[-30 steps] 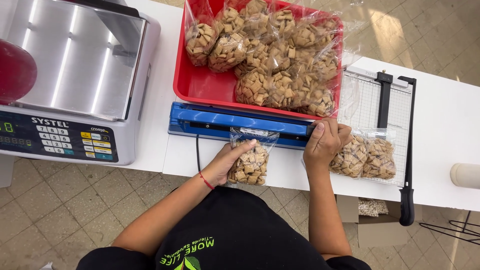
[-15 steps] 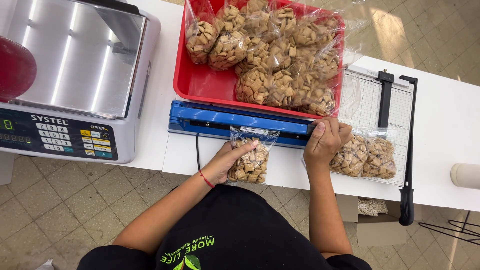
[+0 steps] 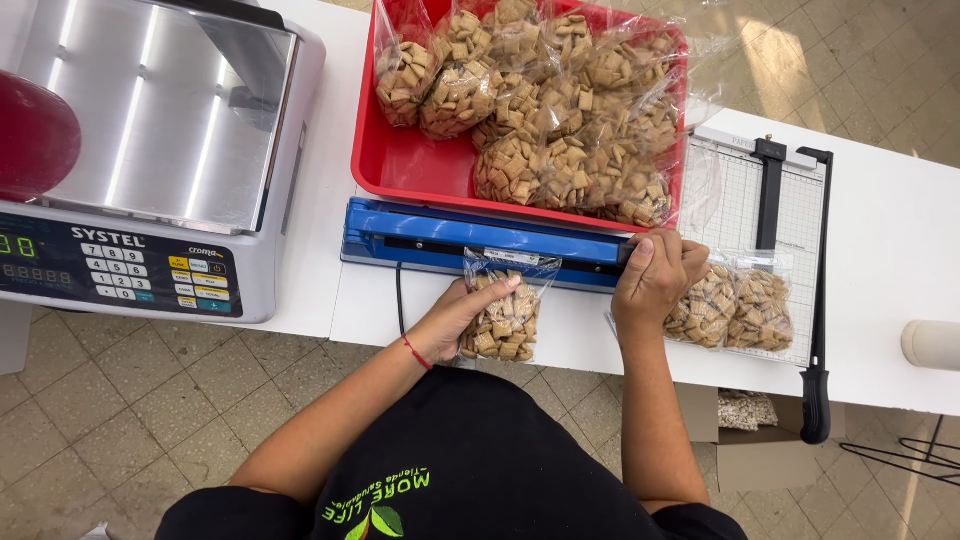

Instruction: Sealing small plastic bags containing snacks using a manual impulse heat sealer on a work counter.

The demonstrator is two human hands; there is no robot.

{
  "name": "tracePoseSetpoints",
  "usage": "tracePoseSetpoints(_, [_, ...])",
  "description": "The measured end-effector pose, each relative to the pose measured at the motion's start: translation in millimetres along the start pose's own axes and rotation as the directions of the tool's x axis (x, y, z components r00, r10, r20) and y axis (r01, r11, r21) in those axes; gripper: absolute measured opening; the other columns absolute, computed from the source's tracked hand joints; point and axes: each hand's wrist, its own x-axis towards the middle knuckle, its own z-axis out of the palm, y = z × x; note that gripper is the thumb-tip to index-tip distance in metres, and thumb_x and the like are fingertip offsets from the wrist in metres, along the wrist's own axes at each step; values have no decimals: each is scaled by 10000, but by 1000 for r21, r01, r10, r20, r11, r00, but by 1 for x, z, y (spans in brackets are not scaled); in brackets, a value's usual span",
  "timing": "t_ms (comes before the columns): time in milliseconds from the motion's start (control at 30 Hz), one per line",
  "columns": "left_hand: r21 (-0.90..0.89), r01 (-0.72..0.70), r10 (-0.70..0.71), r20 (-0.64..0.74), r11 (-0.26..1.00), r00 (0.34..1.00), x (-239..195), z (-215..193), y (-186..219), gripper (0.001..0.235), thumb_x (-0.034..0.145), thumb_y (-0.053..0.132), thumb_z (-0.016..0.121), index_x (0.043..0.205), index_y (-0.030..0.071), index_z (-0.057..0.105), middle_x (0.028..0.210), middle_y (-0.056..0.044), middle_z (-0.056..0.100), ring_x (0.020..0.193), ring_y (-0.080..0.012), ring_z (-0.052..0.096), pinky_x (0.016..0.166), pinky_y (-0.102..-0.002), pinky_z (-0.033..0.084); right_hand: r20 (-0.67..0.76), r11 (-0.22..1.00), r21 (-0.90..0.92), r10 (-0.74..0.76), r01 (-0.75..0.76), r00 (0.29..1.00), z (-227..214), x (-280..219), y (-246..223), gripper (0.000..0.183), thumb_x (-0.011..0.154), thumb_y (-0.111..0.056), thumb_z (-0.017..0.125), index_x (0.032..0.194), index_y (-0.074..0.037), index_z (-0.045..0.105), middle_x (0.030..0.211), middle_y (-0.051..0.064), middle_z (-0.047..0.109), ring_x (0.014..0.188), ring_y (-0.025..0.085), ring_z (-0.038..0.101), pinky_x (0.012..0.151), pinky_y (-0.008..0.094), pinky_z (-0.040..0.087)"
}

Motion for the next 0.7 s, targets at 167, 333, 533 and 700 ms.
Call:
tracePoseSetpoints(167, [-29, -2, 2, -9, 1000, 1000, -4, 6, 5, 552, 757, 232, 837, 1068, -159, 601, 902, -295, 676, 775, -369, 712, 595, -482, 591, -156, 998, 61, -1, 11, 988, -16, 10, -5, 326, 1065, -311, 335, 989, -106, 576, 1021, 64, 519, 981, 271, 430, 940, 400, 307])
tracePoseSetpoints(333, [-37, 17, -17, -9, 999, 1000, -3, 1, 2, 639, 737, 264, 860, 1090, -177, 560, 890, -311, 656, 779, -368, 711, 576, -477, 586, -309, 882, 422, 356, -209, 882, -44, 7, -29, 522, 1088, -463, 228, 1395, -58, 348, 1183, 140, 428, 987, 227, 355, 883, 367, 309])
tracePoseSetpoints(533, [-7, 32, -32, -4, 999, 999, -11, 8, 11, 671, 754, 294, 842, 1122, -178, 540, 943, -308, 641, 827, -369, 701, 596, -467, 600, -119, 883, 411, -195, 227, 974, -7, -27, -55, 572, 1063, -374, 182, 1294, -2, 550, 1178, 180, 599, 1107, 298, 558, 994, 395, 386])
tracePoseSetpoints(700, [107, 2, -5, 27, 994, 1000, -24, 23, 26, 811, 738, 386, 839, 1226, -174, 513, 1107, -341, 596, 1029, -385, 643, 709, -491, 579, 374, 876, 250, -481, 413, 793, -6, -25, -65, 867, 940, -684, 33, 1514, -96, 308, 1553, 59, 360, 1447, 194, 282, 1204, 488, -24])
